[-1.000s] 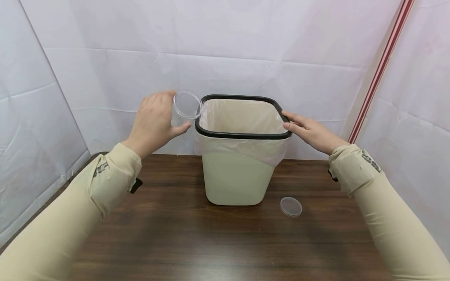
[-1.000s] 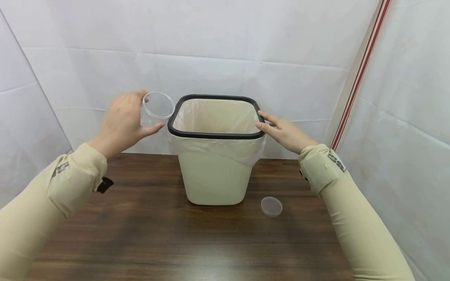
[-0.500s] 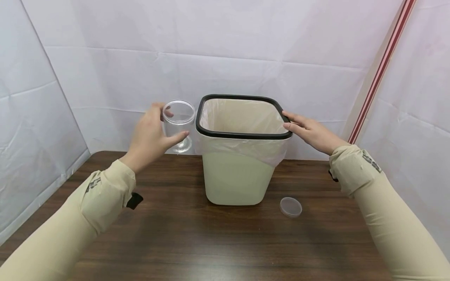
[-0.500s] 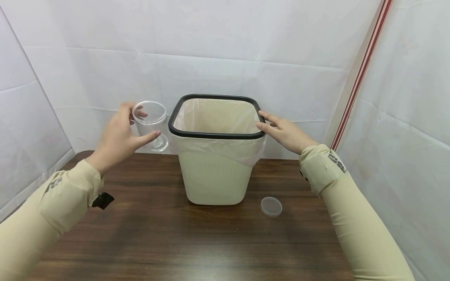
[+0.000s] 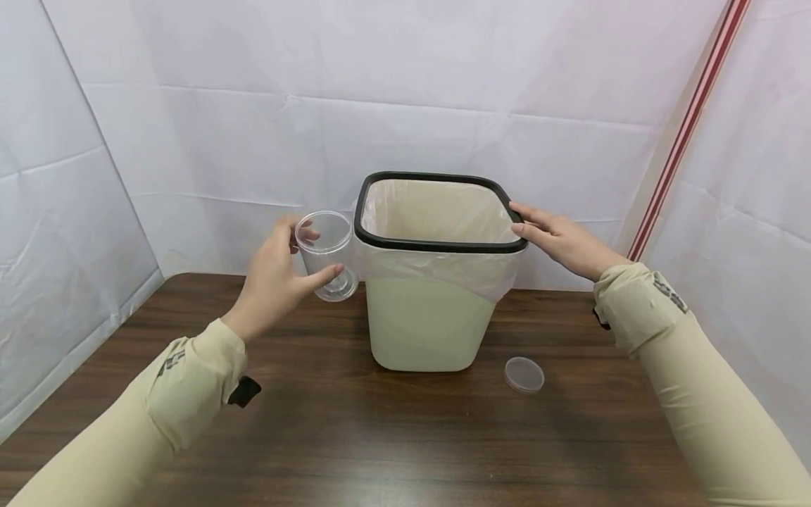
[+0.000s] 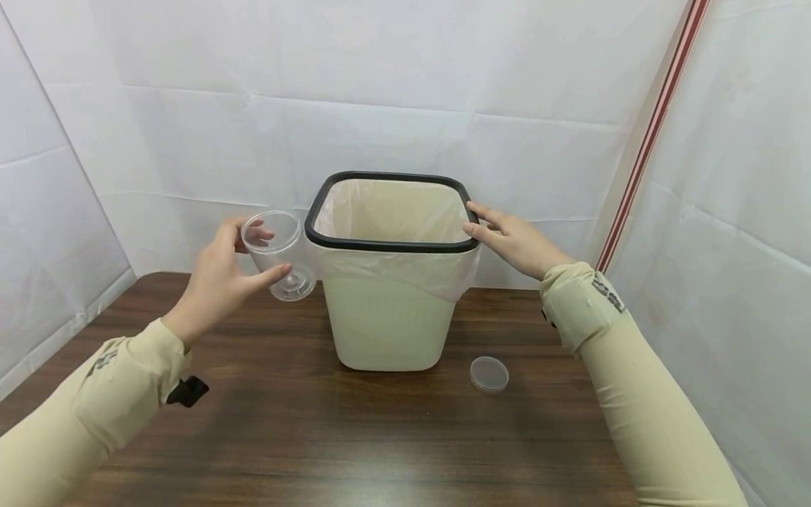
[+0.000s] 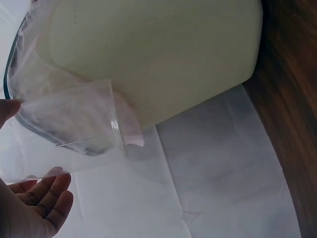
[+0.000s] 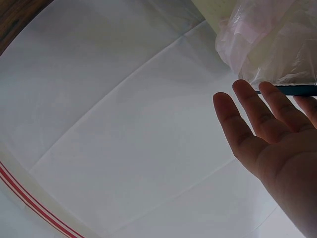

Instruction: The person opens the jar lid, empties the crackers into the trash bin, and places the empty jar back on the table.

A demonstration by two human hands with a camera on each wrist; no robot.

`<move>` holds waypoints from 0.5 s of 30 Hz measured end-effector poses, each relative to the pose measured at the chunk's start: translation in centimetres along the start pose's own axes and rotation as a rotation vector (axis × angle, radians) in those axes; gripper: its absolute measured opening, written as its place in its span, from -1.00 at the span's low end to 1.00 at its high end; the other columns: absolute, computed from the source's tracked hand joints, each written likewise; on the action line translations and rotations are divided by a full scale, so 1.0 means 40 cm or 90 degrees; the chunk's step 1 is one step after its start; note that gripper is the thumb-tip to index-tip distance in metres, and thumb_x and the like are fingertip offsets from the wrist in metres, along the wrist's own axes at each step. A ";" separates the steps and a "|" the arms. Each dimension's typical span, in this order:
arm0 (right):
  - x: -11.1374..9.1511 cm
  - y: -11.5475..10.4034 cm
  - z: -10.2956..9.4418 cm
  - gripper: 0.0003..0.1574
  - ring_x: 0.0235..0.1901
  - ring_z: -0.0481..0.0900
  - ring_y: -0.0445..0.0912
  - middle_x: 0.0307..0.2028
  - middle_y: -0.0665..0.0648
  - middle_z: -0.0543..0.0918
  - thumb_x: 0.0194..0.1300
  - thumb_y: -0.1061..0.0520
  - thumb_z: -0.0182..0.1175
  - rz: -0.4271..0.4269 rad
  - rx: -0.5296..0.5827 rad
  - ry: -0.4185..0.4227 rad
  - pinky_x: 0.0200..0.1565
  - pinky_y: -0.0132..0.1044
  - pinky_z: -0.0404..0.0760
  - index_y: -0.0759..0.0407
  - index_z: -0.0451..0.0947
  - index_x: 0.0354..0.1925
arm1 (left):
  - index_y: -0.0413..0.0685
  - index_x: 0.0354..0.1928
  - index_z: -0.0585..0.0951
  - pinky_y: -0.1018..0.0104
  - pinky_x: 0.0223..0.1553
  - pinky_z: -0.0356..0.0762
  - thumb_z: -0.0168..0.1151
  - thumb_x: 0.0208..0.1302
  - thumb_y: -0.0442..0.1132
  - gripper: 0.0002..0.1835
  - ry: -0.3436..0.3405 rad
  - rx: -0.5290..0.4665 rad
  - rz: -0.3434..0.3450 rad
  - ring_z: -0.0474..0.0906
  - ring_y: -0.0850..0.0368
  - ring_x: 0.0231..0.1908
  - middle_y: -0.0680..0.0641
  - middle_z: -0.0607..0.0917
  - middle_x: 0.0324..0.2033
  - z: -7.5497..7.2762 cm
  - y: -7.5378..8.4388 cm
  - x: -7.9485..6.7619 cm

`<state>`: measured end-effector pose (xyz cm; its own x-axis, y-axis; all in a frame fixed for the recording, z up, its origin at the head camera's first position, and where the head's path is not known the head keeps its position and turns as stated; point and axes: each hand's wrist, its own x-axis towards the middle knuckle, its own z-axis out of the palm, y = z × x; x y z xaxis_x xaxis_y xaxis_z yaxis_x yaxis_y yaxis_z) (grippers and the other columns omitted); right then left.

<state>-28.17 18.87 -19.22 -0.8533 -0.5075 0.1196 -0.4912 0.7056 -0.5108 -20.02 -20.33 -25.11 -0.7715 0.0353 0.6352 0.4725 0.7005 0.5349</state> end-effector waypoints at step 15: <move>-0.004 0.009 0.006 -0.23 0.47 0.01 0.24 0.51 0.16 0.02 0.48 -0.25 -0.17 0.003 -0.008 0.010 0.36 0.30 0.09 -0.09 -0.06 0.51 | -0.28 0.19 0.33 0.01 0.13 0.37 0.50 -0.02 -0.20 -0.23 -0.022 -0.041 -0.005 0.49 -0.13 0.08 -0.21 0.61 -0.01 0.056 -0.021 -0.085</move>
<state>-28.17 19.07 -19.62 -0.8585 -0.4960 0.1303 -0.4887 0.7141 -0.5012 -18.76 -19.43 -28.96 -0.7890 0.0555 0.6119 0.4922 0.6532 0.5754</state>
